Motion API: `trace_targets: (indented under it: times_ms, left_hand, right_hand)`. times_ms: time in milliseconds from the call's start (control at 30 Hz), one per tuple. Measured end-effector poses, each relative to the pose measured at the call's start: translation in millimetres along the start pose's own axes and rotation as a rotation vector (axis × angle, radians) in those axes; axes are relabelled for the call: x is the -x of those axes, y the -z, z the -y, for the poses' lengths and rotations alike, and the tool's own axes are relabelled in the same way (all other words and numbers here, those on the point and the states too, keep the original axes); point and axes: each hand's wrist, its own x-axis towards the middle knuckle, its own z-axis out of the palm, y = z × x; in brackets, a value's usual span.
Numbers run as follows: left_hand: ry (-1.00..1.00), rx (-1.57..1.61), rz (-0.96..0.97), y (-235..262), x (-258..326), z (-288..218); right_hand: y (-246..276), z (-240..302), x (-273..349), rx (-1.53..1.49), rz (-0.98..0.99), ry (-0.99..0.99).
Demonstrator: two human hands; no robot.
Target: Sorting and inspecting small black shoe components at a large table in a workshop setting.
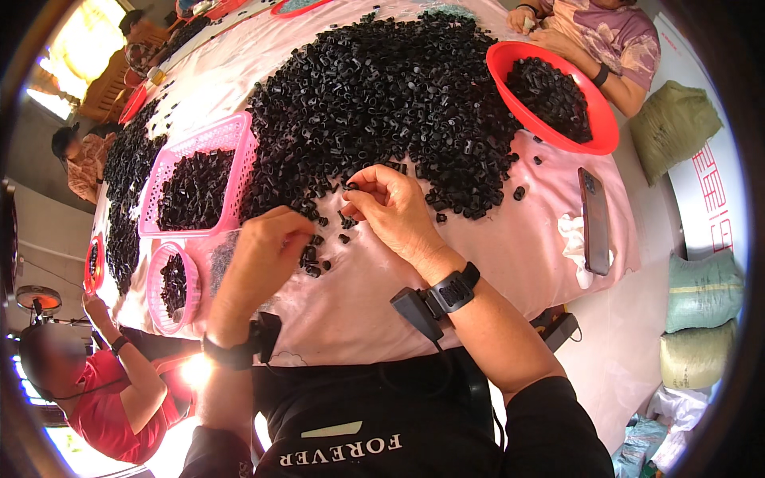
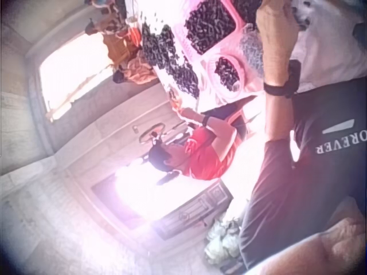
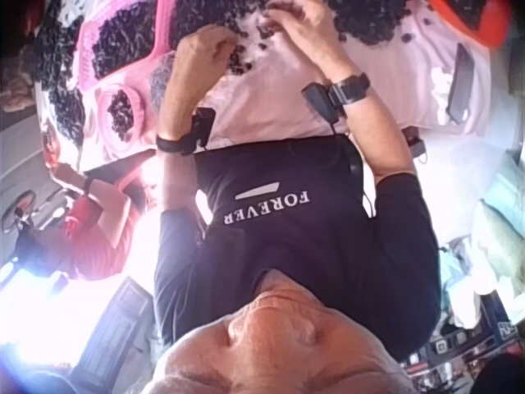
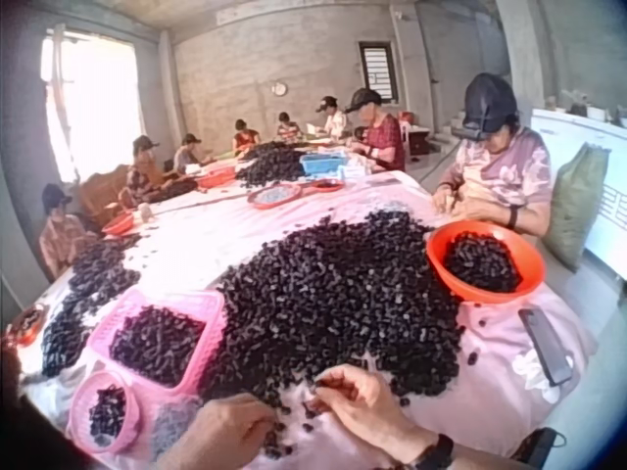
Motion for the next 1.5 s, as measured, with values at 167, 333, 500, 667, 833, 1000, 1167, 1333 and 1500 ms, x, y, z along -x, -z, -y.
trace_targets:
  times_ms: [167, 333, 500, 667, 833, 1000, 1167, 1333, 1500]
  left_hand:
    - [0.126, -0.156, 0.162, 32.2, 23.2, 16.3]
    - [0.194, -0.065, 0.223, 20.8, 34.8, 9.2]
    - [0.150, -0.143, 0.167, 5.9, 38.0, 11.4]
    - [0.106, -0.143, 0.206, 9.2, 34.4, 10.5]
    - [0.090, 0.052, 0.130, 9.8, 16.0, -2.5]
    - [0.176, 0.278, -0.105, -3.4, -9.5, -16.5]
    - [0.159, 0.284, -0.116, -13.7, -22.7, -18.5]
    - [0.146, 0.233, -0.107, -21.6, -25.9, -16.8]
    - [0.062, 0.201, -0.147, -24.9, -25.4, -15.0]
  right_hand:
    - [0.0, 1.9, 1.9, 0.033, 0.007, 0.043]
    - [-2.0, 5.2, 4.5, 0.052, 0.041, -0.002]
    - [0.2, 2.8, 4.1, 0.069, 0.074, 0.001]
    - [-1.7, 5.7, 4.6, 0.074, 0.099, -0.031]
    - [-2.4, 5.4, 5.3, 0.093, 0.135, -0.048]
    - [-1.0, -0.6, 5.4, 0.048, 0.173, -0.051]
    - [-1.7, -2.2, 5.7, 0.013, 0.199, -0.067]
    - [-1.2, -1.5, 5.8, -0.026, 0.183, -0.083]
    - [-0.8, 1.3, 5.4, -0.008, 0.184, -0.088]
